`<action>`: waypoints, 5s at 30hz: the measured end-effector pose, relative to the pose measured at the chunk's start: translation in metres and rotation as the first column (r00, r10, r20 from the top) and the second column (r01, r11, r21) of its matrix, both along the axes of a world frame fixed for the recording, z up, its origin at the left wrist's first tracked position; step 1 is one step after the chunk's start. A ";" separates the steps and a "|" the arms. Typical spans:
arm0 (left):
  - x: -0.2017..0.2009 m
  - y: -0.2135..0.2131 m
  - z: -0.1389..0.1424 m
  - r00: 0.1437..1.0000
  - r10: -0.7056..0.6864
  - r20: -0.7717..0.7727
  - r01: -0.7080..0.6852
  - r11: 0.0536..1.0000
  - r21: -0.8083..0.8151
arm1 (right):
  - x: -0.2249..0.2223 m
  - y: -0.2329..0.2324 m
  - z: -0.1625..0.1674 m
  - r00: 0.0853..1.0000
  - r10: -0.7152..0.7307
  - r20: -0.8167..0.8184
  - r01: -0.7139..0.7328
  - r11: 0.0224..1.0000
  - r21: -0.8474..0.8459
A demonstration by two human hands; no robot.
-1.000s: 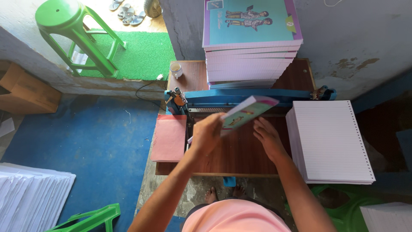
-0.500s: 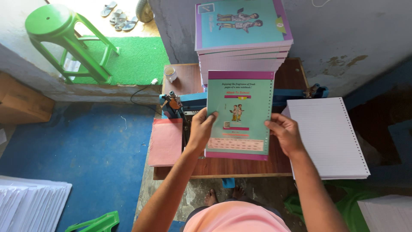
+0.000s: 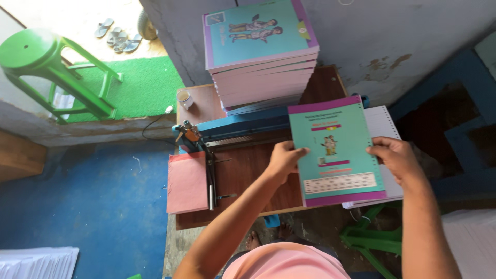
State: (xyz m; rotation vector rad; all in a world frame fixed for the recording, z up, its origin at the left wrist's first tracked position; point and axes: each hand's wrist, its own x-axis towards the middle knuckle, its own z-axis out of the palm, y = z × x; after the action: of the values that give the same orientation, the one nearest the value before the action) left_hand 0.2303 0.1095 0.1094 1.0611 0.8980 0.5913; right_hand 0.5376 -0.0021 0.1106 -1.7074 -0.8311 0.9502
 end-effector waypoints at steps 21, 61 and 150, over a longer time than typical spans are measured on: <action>0.131 -0.016 -0.006 0.911 -0.159 -0.381 0.211 0.972 0.100 | 0.080 -0.026 0.001 0.816 -0.059 0.575 0.246 0.936 -0.253; 0.168 -0.022 -0.010 0.994 -0.110 0.015 0.105 0.893 -0.438 | 0.103 -0.007 -0.016 0.941 0.085 0.327 0.081 0.882 -0.464; -0.112 0.193 0.139 0.735 0.648 -0.198 0.227 0.041 0.973 | -0.151 0.281 0.199 0.104 0.255 0.961 -0.671 0.731 -0.121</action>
State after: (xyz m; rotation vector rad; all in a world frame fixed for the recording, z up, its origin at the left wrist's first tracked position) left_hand 0.1180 0.3030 0.2488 2.6311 1.2741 1.3137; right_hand 0.3863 0.2791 0.3101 -1.5521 -2.3770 -0.0995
